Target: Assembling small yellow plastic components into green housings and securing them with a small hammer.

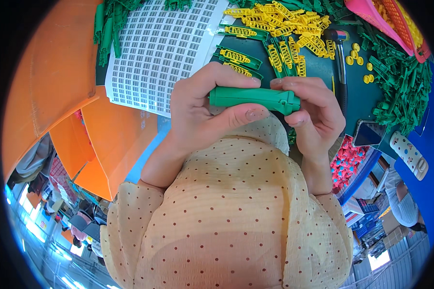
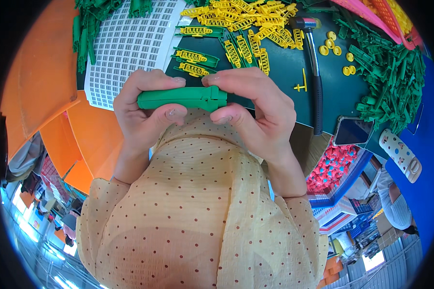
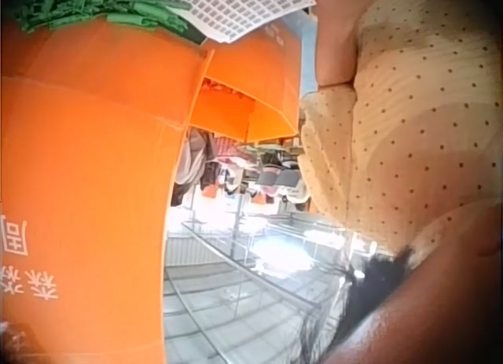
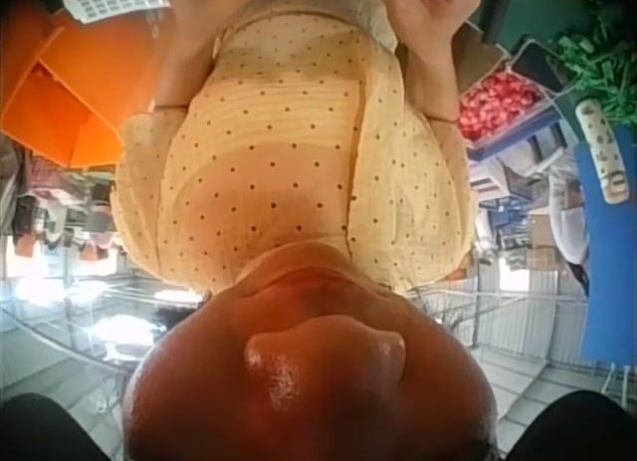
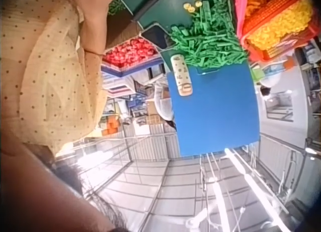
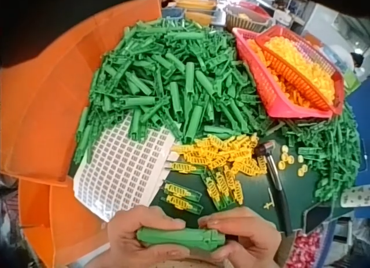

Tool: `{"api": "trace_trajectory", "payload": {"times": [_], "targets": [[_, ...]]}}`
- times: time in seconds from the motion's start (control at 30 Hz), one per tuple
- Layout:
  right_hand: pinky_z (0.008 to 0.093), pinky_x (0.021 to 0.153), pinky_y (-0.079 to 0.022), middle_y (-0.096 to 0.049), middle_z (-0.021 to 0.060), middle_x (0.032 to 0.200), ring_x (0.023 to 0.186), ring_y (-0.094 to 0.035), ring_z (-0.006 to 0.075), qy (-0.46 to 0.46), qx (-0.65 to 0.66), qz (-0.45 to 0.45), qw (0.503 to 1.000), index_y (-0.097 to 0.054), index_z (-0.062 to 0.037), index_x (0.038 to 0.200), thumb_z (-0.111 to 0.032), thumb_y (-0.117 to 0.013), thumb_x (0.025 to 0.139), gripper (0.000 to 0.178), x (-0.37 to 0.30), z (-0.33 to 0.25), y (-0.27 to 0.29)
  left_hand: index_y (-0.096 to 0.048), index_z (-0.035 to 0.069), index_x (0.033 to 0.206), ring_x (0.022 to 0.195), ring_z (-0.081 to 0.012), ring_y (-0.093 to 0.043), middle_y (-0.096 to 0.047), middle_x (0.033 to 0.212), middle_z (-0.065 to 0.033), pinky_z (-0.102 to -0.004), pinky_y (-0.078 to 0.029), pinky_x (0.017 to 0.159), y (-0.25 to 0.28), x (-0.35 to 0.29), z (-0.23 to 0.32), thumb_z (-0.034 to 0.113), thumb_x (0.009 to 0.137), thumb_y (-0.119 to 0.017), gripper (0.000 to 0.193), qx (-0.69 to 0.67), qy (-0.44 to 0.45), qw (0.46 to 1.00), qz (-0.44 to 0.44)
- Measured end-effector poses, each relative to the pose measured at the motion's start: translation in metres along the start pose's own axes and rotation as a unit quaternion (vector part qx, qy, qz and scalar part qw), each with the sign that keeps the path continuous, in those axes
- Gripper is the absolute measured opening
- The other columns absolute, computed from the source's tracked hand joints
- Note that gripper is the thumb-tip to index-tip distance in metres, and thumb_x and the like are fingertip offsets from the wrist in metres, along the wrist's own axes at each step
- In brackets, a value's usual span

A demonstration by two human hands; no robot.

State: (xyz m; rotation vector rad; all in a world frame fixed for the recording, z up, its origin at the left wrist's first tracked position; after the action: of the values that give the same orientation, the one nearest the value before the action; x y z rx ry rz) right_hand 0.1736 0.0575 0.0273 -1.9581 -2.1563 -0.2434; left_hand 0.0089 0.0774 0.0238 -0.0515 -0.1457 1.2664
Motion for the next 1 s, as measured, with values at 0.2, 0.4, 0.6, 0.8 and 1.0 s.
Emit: {"api": "trace_trajectory", "payload": {"times": [0.2,0.4,0.6,0.8,1.0], "targets": [[0.0303,0.073,-0.051,-0.067,0.014,0.094,0.085,-0.064,0.0242,0.016,-0.058,-0.015,0.998,-0.064,0.0032,0.102,-0.024,-0.071,0.08,0.036,0.003,-0.004,-0.007,-0.065,0.002,0.094,0.059,-0.0041,-0.053,-0.063,0.072,-0.0023,-0.0181,-0.038,0.049,0.0,0.0,0.007,0.007,0.073,-0.081,0.027,0.033,-0.066,0.997,-0.013],[0.0301,0.066,-0.051,-0.066,0.0126,0.089,0.079,-0.064,0.0239,0.089,-0.181,-0.074,0.977,-0.066,0.0024,0.099,-0.034,-0.063,0.085,0.039,0.007,-0.018,-0.011,-0.065,0.002,0.095,0.057,-0.0067,-0.054,-0.063,0.071,-0.0035,-0.0189,-0.039,0.049,-0.003,0.002,0.02,0.006,0.071,-0.082,0.029,0.074,-0.134,0.988,-0.028],[0.0313,0.069,-0.05,-0.067,0.0132,0.09,0.08,-0.064,0.0232,0.035,-0.14,-0.068,0.987,-0.066,0.0038,0.098,-0.039,-0.057,0.089,0.045,0.005,-0.012,-0.011,-0.065,0.002,0.095,0.062,-0.0083,-0.057,-0.064,0.077,-0.005,-0.0192,-0.043,0.056,-0.001,-0.002,0.012,0.006,0.069,-0.084,0.032,0.022,-0.103,0.994,-0.005],[0.03,0.074,-0.05,-0.067,0.0128,0.097,0.088,-0.063,0.0225,0.003,-0.072,-0.039,0.997,-0.065,0.0027,0.106,-0.028,-0.067,0.084,0.038,0.001,-0.002,-0.005,-0.066,0.003,0.103,0.082,-0.0131,-0.06,-0.064,0.093,-0.0075,-0.0241,-0.047,0.068,-0.004,0.007,0.012,0.017,0.069,-0.083,0.04,0.007,-0.158,0.987,-0.022],[0.0316,0.078,-0.05,-0.065,0.0141,0.1,0.092,-0.062,0.025,0.03,-0.112,-0.01,0.993,-0.064,0.002,0.106,-0.017,-0.072,0.08,0.033,0.007,-0.008,-0.012,-0.066,0.0,0.101,0.087,-0.0192,-0.06,-0.061,0.1,-0.0135,-0.0283,-0.049,0.075,-0.013,0.007,0.009,0.027,0.076,-0.078,0.039,0.115,-0.146,0.981,-0.06]]}}
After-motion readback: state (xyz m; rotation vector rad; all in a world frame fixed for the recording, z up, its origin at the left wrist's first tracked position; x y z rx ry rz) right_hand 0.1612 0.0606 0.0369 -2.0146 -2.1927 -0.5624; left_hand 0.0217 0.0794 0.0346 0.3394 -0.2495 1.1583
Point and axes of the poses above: each hand's wrist, its own x-axis towards the middle knuckle, its own y-axis out of the back of the hand, z = x × y, the point moved 8 cm from there along x, towards the middle knuckle
